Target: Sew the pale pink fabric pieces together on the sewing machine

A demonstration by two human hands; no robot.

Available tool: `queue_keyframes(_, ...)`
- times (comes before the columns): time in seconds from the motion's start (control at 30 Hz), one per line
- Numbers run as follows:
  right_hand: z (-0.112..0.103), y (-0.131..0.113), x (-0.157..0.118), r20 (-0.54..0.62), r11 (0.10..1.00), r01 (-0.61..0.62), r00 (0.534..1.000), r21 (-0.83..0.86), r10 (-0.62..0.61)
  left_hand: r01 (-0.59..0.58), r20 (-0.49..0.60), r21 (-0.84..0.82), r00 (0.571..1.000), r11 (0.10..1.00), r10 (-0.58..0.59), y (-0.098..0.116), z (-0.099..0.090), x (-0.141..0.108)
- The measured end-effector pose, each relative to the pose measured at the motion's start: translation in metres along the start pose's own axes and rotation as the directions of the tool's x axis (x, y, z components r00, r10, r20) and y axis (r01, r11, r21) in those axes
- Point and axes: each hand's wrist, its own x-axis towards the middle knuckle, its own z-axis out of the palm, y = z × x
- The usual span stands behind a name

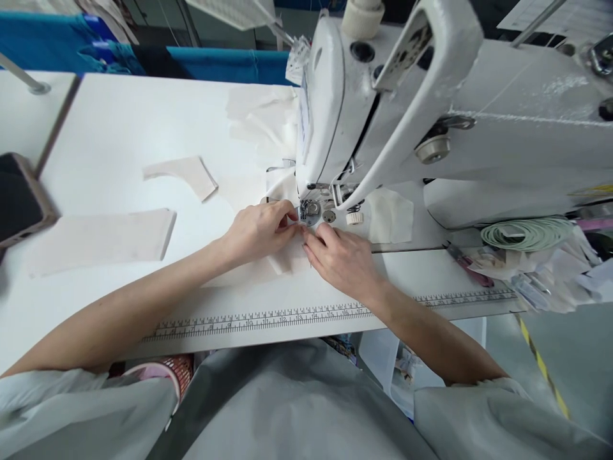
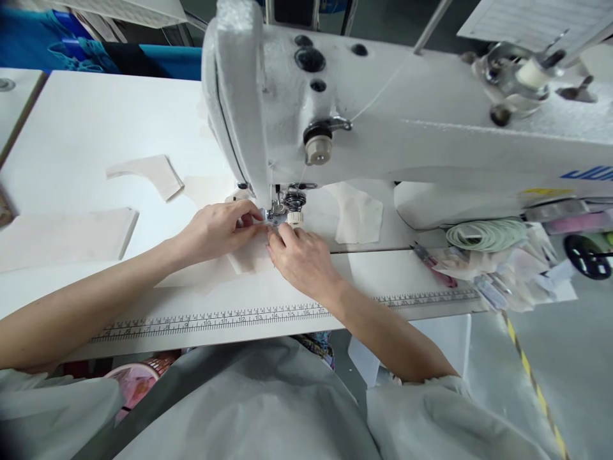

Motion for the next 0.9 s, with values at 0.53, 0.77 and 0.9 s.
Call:
queue_keyframes(0.53, -0.002, 0.009, 0.000, 0.104, 0.991, -0.027, 0.995, 0.129, 0.014, 0.157, 0.049, 0.250, 0.983, 0.955, -0.175, -0.043, -0.038, -0.085)
queue_keyframes(0.77, -0.002, 0.011, -0.001, 0.121, 0.994, -0.018, 0.993, 0.109, 0.005, 0.020, -0.305, 0.438, 0.944, 0.899, 0.128, -0.036, -0.015, -0.108)
queue_keyframes(0.9, -0.001, 0.010, -0.001, 0.107, 0.995, -0.010, 0.994, 0.098, -0.001, -0.092, -0.274, 0.458, 0.932, 0.884, 0.239, -0.044, -0.002, -0.110)
